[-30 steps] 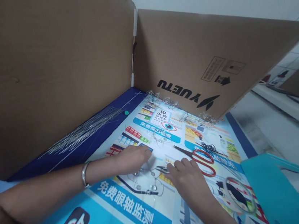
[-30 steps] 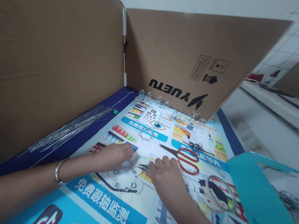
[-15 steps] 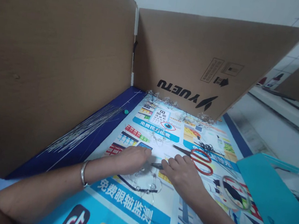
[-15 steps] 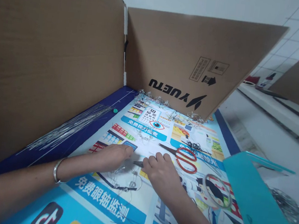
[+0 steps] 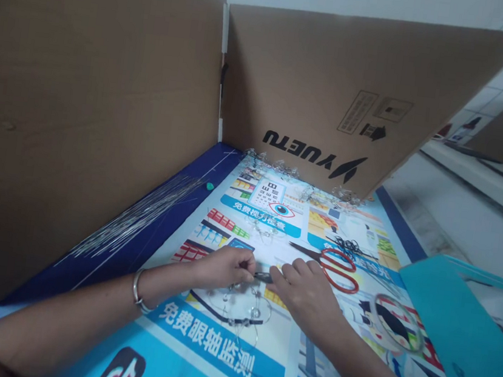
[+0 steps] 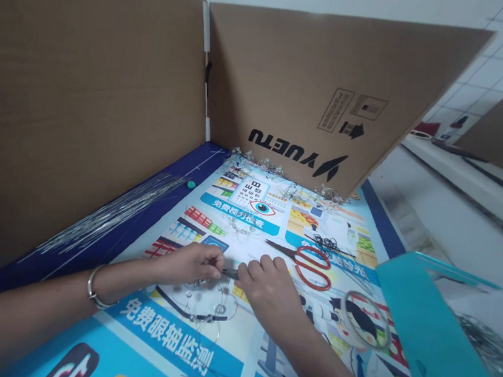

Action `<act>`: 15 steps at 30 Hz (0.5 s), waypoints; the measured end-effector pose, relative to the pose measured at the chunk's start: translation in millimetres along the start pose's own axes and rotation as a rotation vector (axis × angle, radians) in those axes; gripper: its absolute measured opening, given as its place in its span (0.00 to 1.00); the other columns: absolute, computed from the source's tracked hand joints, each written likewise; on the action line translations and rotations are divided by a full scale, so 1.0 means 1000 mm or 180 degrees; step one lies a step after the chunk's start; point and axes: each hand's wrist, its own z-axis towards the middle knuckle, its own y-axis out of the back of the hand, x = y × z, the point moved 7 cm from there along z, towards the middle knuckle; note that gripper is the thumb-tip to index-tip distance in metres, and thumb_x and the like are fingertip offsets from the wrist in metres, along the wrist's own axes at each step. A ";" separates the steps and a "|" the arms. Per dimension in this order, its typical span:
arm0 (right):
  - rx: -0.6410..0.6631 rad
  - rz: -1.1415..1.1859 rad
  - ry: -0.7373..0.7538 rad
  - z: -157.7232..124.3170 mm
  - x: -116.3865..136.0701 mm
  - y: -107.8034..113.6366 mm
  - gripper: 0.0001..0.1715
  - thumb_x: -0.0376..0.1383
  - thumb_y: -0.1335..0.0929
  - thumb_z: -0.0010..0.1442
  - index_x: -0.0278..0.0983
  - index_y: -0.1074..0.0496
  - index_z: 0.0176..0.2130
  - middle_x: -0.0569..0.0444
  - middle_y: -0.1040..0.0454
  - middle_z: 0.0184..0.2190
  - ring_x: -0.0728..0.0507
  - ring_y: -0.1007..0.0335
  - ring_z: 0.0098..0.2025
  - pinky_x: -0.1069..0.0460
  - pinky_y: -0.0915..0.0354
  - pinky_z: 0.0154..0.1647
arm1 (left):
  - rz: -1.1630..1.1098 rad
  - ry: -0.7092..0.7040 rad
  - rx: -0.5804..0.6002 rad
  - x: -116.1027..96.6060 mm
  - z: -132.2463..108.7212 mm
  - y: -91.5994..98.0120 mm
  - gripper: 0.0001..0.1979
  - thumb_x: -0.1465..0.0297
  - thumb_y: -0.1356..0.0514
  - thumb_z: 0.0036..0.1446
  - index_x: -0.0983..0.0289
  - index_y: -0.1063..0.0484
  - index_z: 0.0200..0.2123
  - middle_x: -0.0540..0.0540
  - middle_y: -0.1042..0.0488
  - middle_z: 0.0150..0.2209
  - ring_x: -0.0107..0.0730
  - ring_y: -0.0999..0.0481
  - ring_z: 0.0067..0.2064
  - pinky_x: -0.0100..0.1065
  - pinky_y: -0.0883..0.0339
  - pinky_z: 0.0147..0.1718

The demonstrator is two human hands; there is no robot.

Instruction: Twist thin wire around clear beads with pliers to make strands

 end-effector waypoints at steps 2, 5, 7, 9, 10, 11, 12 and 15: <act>0.0016 0.0021 -0.0013 0.000 0.000 -0.001 0.07 0.40 0.37 0.60 0.39 0.33 0.35 0.54 0.34 0.26 0.43 0.44 0.31 0.48 0.56 0.31 | -0.0130 0.0090 0.0027 0.004 0.000 -0.002 0.02 0.72 0.45 0.49 0.64 0.34 0.29 0.47 0.32 0.21 0.25 0.33 0.24 0.25 0.43 0.22; 0.0017 0.0120 -0.0114 -0.003 -0.003 -0.002 0.08 0.42 0.35 0.58 0.39 0.32 0.34 0.54 0.33 0.26 0.43 0.43 0.31 0.48 0.56 0.31 | -0.0052 0.0041 -0.0041 0.005 0.000 -0.001 0.02 0.73 0.44 0.48 0.65 0.33 0.28 0.47 0.32 0.21 0.24 0.34 0.23 0.24 0.44 0.22; 0.0021 0.0296 -0.0236 -0.006 -0.008 -0.002 0.09 0.43 0.34 0.57 0.39 0.32 0.33 0.54 0.33 0.26 0.43 0.42 0.32 0.49 0.55 0.31 | 0.0042 -0.0103 -0.0125 0.002 0.000 0.001 0.01 0.74 0.44 0.47 0.65 0.33 0.27 0.47 0.32 0.22 0.23 0.34 0.24 0.24 0.43 0.24; 0.0053 0.0563 -0.0357 -0.010 -0.012 -0.003 0.09 0.43 0.34 0.57 0.40 0.31 0.32 0.55 0.32 0.26 0.44 0.41 0.32 0.50 0.54 0.32 | 0.0099 -0.0236 -0.0170 -0.002 -0.001 0.002 0.02 0.76 0.44 0.47 0.66 0.32 0.27 0.46 0.33 0.23 0.22 0.35 0.25 0.23 0.43 0.25; 0.0071 0.0690 -0.0399 -0.012 -0.014 -0.004 0.09 0.42 0.35 0.58 0.40 0.30 0.32 0.55 0.32 0.26 0.45 0.41 0.32 0.50 0.54 0.32 | 0.0117 -0.0281 -0.0168 -0.003 -0.001 0.001 0.03 0.77 0.45 0.47 0.66 0.32 0.27 0.46 0.33 0.23 0.21 0.36 0.25 0.23 0.43 0.25; 0.0079 0.0786 -0.0421 -0.014 -0.015 -0.004 0.10 0.42 0.36 0.59 0.39 0.30 0.32 0.55 0.31 0.26 0.45 0.40 0.32 0.51 0.54 0.32 | 0.0125 -0.0309 -0.0153 -0.003 -0.001 0.001 0.04 0.78 0.45 0.47 0.66 0.32 0.27 0.46 0.33 0.23 0.21 0.36 0.24 0.23 0.43 0.24; 0.0067 0.0836 -0.0427 -0.015 -0.016 -0.004 0.11 0.42 0.36 0.59 0.39 0.29 0.32 0.55 0.31 0.26 0.46 0.40 0.32 0.51 0.53 0.32 | 0.0113 -0.0316 -0.0129 -0.004 -0.001 0.000 0.04 0.78 0.45 0.47 0.66 0.32 0.27 0.46 0.33 0.23 0.21 0.36 0.24 0.23 0.43 0.24; -0.0050 0.0743 -0.0400 -0.015 -0.014 0.001 0.11 0.42 0.36 0.60 0.39 0.29 0.33 0.54 0.31 0.26 0.45 0.40 0.32 0.50 0.53 0.33 | -0.0032 -0.0223 -0.0003 -0.002 -0.001 -0.002 0.02 0.76 0.44 0.48 0.66 0.33 0.28 0.46 0.33 0.23 0.22 0.34 0.24 0.23 0.42 0.24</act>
